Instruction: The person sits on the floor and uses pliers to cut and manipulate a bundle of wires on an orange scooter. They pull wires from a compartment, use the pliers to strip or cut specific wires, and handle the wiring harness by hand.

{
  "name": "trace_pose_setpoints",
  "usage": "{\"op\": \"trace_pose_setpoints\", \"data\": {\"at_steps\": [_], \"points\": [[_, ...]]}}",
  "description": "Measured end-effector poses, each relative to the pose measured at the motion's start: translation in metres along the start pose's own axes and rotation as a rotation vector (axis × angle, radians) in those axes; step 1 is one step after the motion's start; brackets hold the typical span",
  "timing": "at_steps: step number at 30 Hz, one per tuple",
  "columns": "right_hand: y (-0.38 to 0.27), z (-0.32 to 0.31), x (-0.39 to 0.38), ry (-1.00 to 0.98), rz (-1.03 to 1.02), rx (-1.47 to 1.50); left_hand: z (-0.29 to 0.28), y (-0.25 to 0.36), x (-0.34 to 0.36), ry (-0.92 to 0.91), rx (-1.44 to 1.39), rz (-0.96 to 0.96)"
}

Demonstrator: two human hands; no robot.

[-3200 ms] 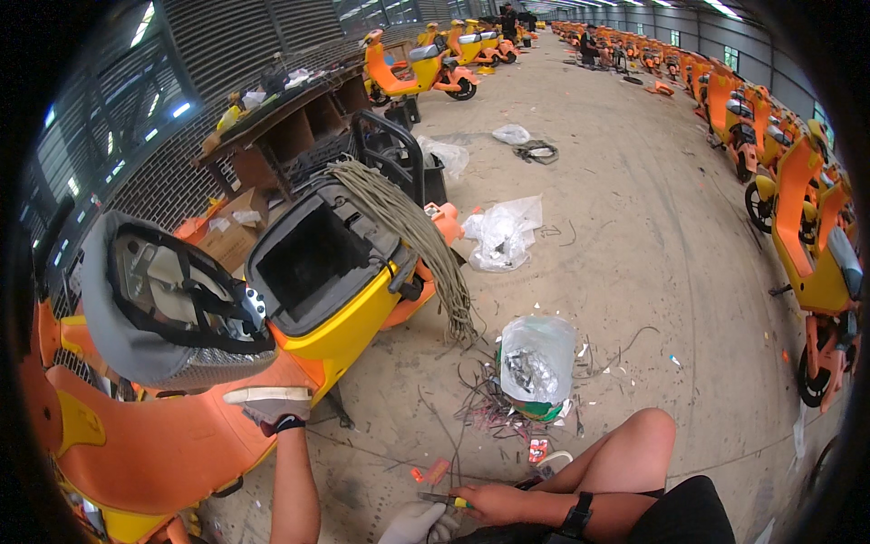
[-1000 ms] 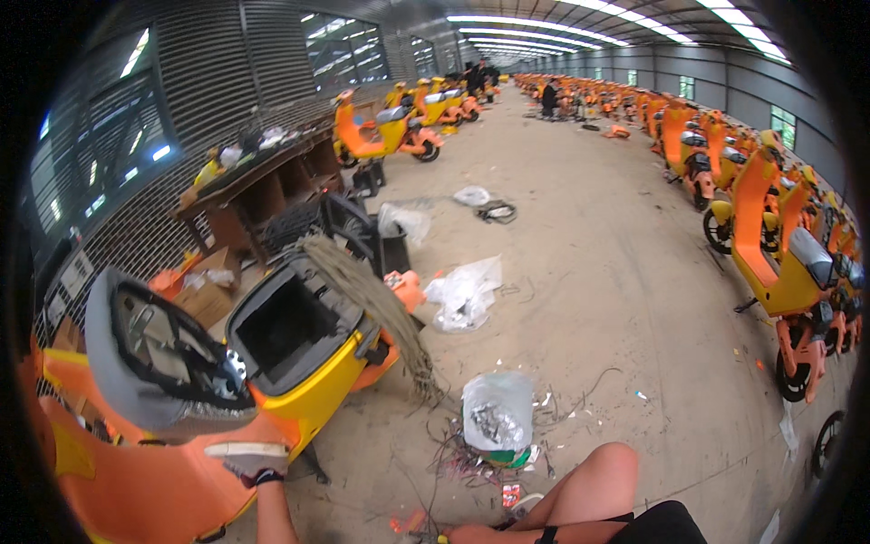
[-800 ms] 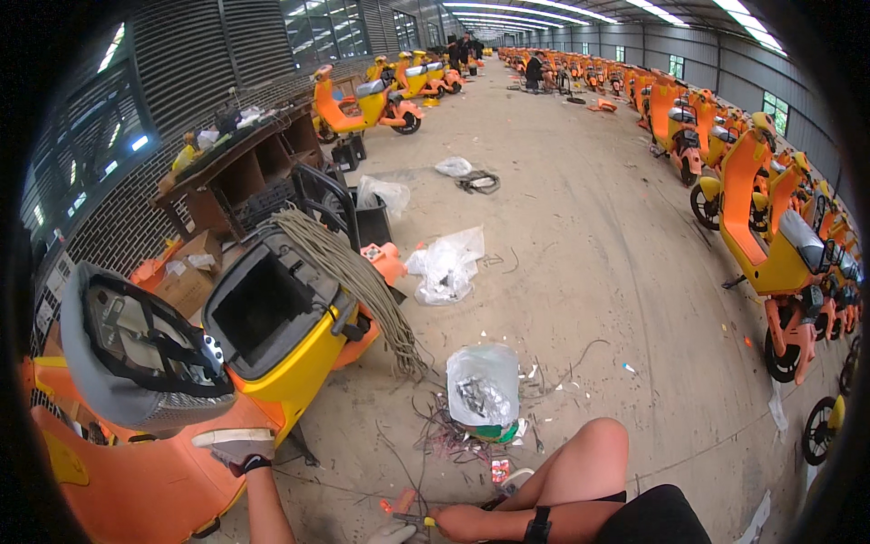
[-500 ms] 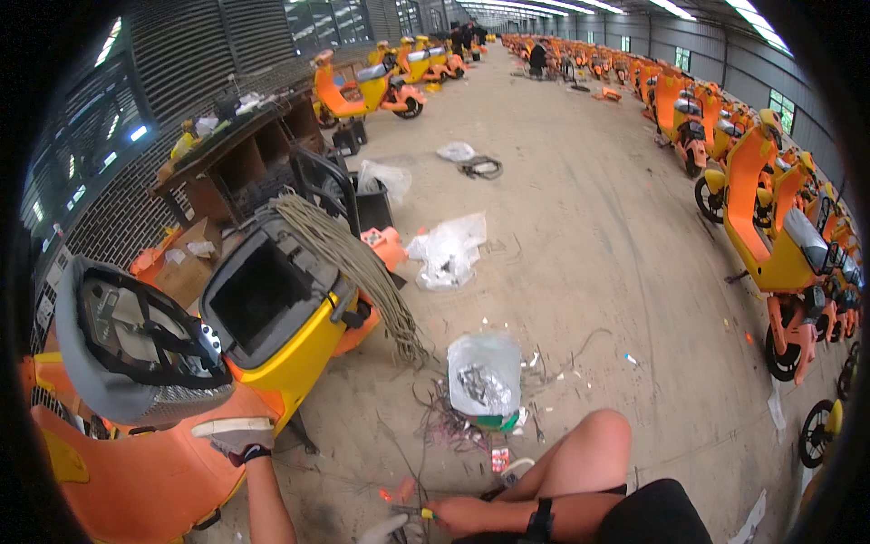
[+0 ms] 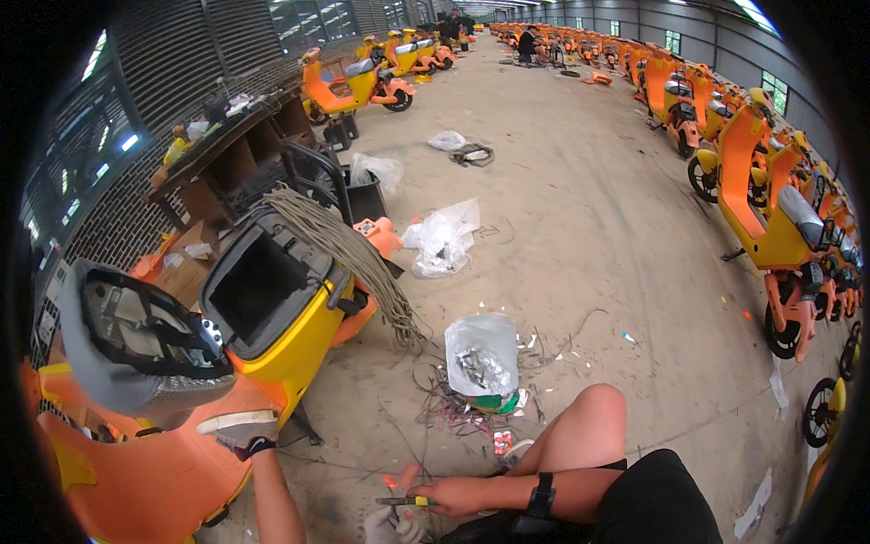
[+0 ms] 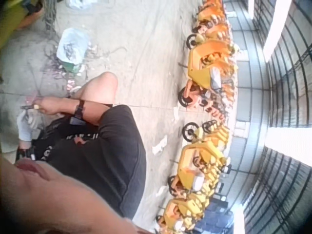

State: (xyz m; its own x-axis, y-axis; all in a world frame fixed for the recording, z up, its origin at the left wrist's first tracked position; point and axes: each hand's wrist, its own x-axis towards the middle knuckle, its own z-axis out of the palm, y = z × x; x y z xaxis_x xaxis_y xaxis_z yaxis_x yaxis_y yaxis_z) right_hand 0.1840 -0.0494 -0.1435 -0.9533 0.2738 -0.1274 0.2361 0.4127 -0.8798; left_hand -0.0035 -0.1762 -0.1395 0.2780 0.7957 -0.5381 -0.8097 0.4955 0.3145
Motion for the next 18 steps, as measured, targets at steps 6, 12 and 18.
{"op": "trace_pose_setpoints", "data": {"at_steps": [6, 12, 18], "points": [[-0.014, -0.001, -0.007, 0.098, -0.226, 0.052, 0.011, -0.004, -0.004, -0.419, -0.159, -0.012], [-0.051, -0.021, -0.008, 0.131, -0.328, -0.052, 0.064, 0.004, -0.049, -0.539, -0.025, 0.061], [-0.139, -0.051, -0.021, 0.029, -0.185, -0.153, 0.117, 0.052, -0.119, -0.201, 0.705, 0.105]]}}
